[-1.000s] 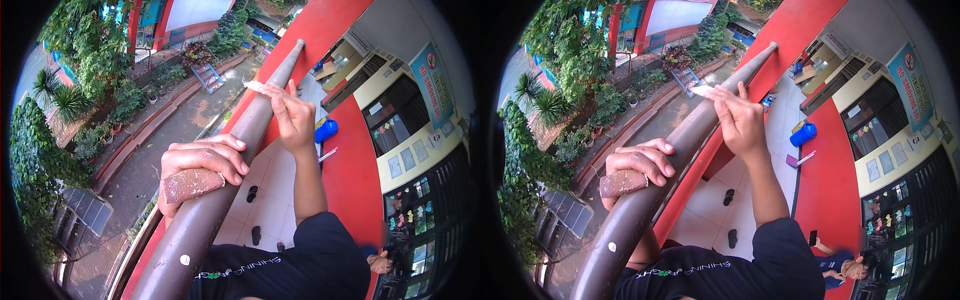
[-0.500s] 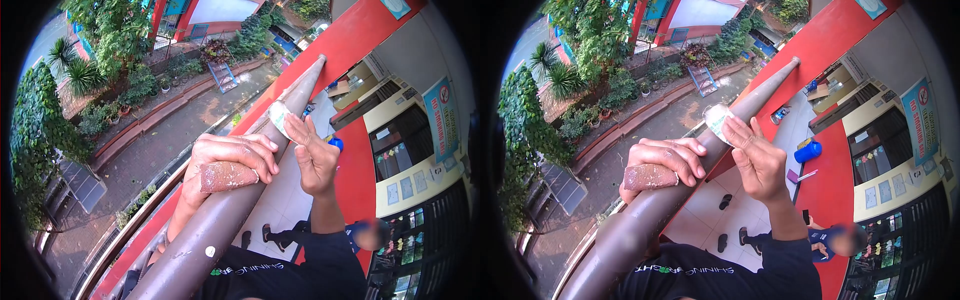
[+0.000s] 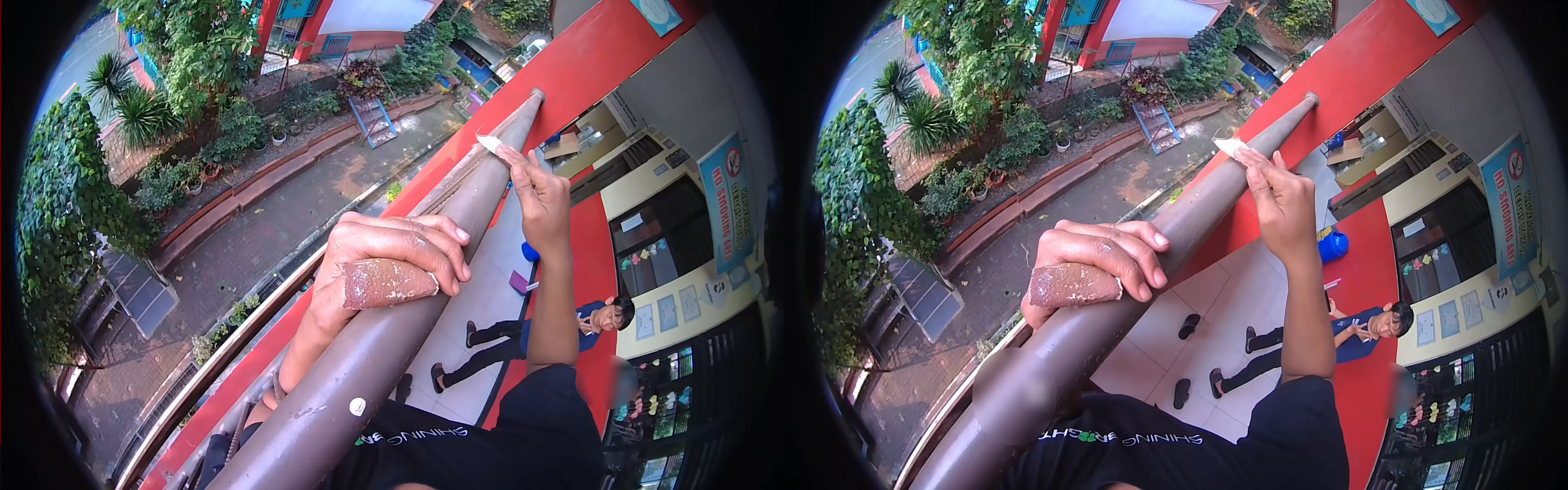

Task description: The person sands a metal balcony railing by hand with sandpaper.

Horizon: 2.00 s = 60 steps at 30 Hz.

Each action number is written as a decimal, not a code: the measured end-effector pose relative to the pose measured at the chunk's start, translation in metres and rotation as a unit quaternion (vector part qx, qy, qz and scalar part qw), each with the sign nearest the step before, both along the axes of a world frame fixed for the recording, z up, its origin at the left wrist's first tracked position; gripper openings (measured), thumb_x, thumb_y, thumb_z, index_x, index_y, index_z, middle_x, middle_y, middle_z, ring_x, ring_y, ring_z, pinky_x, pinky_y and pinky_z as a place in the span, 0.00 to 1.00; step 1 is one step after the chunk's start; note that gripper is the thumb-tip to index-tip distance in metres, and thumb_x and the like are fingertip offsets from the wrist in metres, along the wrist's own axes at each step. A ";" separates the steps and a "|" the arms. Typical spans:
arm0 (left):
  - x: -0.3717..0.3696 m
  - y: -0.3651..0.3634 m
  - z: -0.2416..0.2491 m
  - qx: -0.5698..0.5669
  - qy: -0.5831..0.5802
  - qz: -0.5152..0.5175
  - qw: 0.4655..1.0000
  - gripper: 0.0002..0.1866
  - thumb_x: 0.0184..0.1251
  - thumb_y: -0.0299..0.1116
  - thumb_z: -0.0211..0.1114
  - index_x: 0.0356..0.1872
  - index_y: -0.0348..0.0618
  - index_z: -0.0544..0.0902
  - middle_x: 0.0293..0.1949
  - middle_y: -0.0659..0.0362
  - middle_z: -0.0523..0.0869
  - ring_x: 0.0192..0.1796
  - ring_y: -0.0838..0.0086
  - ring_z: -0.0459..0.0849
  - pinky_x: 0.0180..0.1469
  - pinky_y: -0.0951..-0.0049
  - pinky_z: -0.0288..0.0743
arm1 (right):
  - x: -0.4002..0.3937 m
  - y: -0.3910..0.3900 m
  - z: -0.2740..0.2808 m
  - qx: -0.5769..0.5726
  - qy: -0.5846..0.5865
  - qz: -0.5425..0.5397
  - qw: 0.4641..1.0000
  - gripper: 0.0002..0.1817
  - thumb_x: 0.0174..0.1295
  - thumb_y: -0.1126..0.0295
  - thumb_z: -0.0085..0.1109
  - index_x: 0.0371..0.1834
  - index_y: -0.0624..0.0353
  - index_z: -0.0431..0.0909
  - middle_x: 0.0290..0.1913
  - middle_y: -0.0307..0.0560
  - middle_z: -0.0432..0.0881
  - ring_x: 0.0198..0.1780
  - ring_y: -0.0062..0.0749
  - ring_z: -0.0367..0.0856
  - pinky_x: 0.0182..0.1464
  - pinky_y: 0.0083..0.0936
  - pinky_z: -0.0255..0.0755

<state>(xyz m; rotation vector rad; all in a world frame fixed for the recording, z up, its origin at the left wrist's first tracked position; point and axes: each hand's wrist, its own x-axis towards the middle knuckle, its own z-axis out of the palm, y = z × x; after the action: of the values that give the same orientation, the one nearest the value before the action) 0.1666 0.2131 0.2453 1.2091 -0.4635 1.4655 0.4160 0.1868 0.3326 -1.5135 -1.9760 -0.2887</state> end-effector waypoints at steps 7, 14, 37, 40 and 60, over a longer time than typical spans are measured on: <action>0.001 0.005 -0.001 0.011 -0.001 -0.003 1.000 0.20 0.51 0.42 0.62 0.23 0.28 0.86 0.25 0.47 0.87 0.34 0.58 0.88 0.57 0.56 0.77 | 0.022 0.059 0.055 -0.241 -0.122 -0.171 0.948 0.17 0.73 0.62 0.54 0.46 0.65 0.88 0.25 0.60 0.83 0.27 0.37 0.82 0.53 0.34 0.78; 0.003 0.005 -0.005 -0.014 -0.001 -0.033 0.999 0.19 0.53 0.40 0.63 0.26 0.29 0.87 0.28 0.48 0.88 0.36 0.58 0.88 0.59 0.56 0.76 | -0.034 0.076 0.075 -0.519 -0.093 0.140 0.838 0.21 0.72 0.58 0.55 0.43 0.69 0.86 0.29 0.50 0.86 0.34 0.32 0.82 0.45 0.32 0.74; -0.001 0.005 0.003 0.018 0.001 -0.014 1.000 0.18 0.50 0.39 0.64 0.25 0.28 0.87 0.27 0.47 0.88 0.36 0.58 0.88 0.59 0.57 0.76 | 0.126 0.158 0.079 -0.355 -0.284 -0.097 0.885 0.19 0.68 0.62 0.60 0.49 0.68 0.86 0.44 0.53 0.90 0.49 0.33 0.84 0.63 0.27 0.69; -0.001 0.005 0.003 0.019 0.000 -0.008 1.000 0.18 0.50 0.39 0.63 0.24 0.28 0.86 0.26 0.47 0.88 0.36 0.58 0.88 0.59 0.57 0.76 | 0.079 0.128 0.077 -0.496 -0.112 -0.040 0.860 0.20 0.72 0.58 0.54 0.52 0.63 0.87 0.43 0.52 0.90 0.47 0.31 0.82 0.61 0.26 0.68; -0.002 0.003 -0.002 -0.013 0.006 -0.033 0.999 0.18 0.56 0.38 0.61 0.27 0.27 0.86 0.29 0.46 0.88 0.37 0.56 0.88 0.60 0.54 0.75 | 0.106 0.120 0.075 -0.348 -0.102 -0.153 0.919 0.20 0.72 0.57 0.56 0.53 0.62 0.87 0.53 0.51 0.89 0.55 0.40 0.85 0.67 0.34 0.68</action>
<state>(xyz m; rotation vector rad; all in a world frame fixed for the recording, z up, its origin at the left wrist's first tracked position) 0.1650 0.2160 0.2429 1.1714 -0.4712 1.4033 0.5217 0.3065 0.4072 -2.3321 -2.1154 0.1700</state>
